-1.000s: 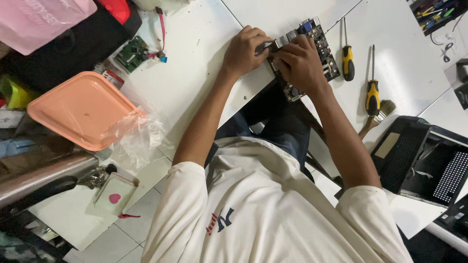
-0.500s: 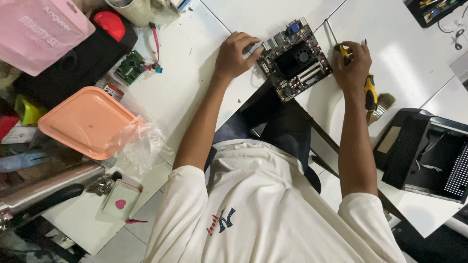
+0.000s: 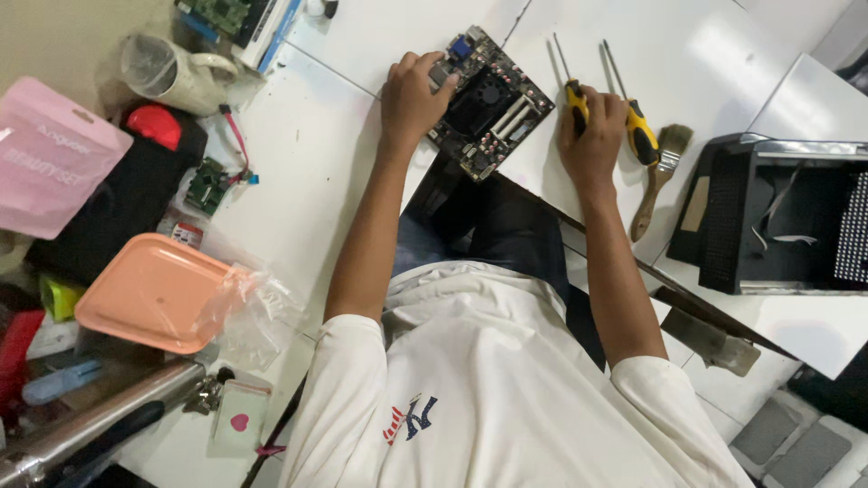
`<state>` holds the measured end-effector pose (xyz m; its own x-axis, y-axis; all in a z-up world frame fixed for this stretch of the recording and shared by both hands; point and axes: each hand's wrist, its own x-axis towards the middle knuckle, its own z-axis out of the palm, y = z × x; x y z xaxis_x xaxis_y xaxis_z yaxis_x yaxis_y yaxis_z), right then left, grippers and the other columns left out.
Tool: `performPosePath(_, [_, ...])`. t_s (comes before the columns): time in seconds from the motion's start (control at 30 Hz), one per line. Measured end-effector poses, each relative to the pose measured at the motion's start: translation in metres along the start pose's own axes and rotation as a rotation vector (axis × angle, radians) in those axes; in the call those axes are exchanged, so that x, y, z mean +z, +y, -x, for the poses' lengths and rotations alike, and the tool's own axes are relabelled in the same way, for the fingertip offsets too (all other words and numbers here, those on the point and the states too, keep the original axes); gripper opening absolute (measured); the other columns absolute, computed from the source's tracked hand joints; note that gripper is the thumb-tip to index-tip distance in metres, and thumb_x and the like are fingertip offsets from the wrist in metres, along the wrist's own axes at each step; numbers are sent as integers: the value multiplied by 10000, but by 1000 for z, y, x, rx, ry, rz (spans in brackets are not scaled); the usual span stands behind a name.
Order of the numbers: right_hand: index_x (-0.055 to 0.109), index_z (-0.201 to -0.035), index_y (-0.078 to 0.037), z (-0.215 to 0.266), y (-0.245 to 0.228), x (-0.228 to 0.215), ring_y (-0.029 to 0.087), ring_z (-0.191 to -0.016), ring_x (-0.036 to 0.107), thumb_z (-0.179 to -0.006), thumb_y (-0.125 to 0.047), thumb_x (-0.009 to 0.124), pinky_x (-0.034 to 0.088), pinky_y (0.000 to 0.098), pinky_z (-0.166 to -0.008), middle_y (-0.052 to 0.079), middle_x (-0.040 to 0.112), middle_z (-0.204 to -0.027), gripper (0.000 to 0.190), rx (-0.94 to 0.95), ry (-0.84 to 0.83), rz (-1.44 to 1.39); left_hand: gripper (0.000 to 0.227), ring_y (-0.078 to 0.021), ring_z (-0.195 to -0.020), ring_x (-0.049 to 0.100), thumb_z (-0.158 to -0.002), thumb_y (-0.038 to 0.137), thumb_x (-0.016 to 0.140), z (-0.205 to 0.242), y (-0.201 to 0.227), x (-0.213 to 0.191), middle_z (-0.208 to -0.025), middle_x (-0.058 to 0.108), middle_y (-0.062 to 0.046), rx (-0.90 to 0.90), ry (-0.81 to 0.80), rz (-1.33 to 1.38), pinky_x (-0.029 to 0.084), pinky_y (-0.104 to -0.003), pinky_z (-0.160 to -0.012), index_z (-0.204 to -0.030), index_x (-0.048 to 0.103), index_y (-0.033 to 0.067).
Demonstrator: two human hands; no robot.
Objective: The person uses a screwdriver to remove screws from a motherboard and then places the motherboard into a computer case.
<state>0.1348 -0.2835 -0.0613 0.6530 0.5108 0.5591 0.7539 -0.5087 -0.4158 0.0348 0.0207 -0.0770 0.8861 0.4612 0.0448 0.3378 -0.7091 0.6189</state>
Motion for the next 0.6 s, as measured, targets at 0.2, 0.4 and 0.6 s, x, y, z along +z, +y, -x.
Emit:
performPosePath(0.2, [612, -1326, 0, 18, 1, -5, 389, -1018, 521, -1003, 13, 725, 459, 516, -893, 205, 555, -1143, 343, 44, 18, -15, 662, -439, -1237, 600, -1027, 396, 727, -20, 11, -25, -1395, 603, -206, -104, -349, -104, 537, -560, -991, -1589, 495, 134])
performPosePath(0.4, [629, -1357, -24, 25, -27, -48, 371, -1178, 505, -1005, 37, 762, 518, 483, -952, 215, 495, -1280, 382, 135, 126, -77, 539, -396, -1170, 627, -919, 288, 662, -28, 10, -29, -1287, 608, -205, -52, -352, 61, 477, -462, -1013, -1417, 622, 85])
performPosePath(0.6, [747, -1318, -27, 50, -29, -191, 381, -1172, 493, -944, -51, 893, 449, 465, -983, 164, 548, -1259, 402, 188, 240, 209, 592, -512, -1310, 603, -882, 233, 756, -19, 9, -33, -1340, 665, -305, -85, -341, 208, 465, -592, -1107, -1421, 643, 14])
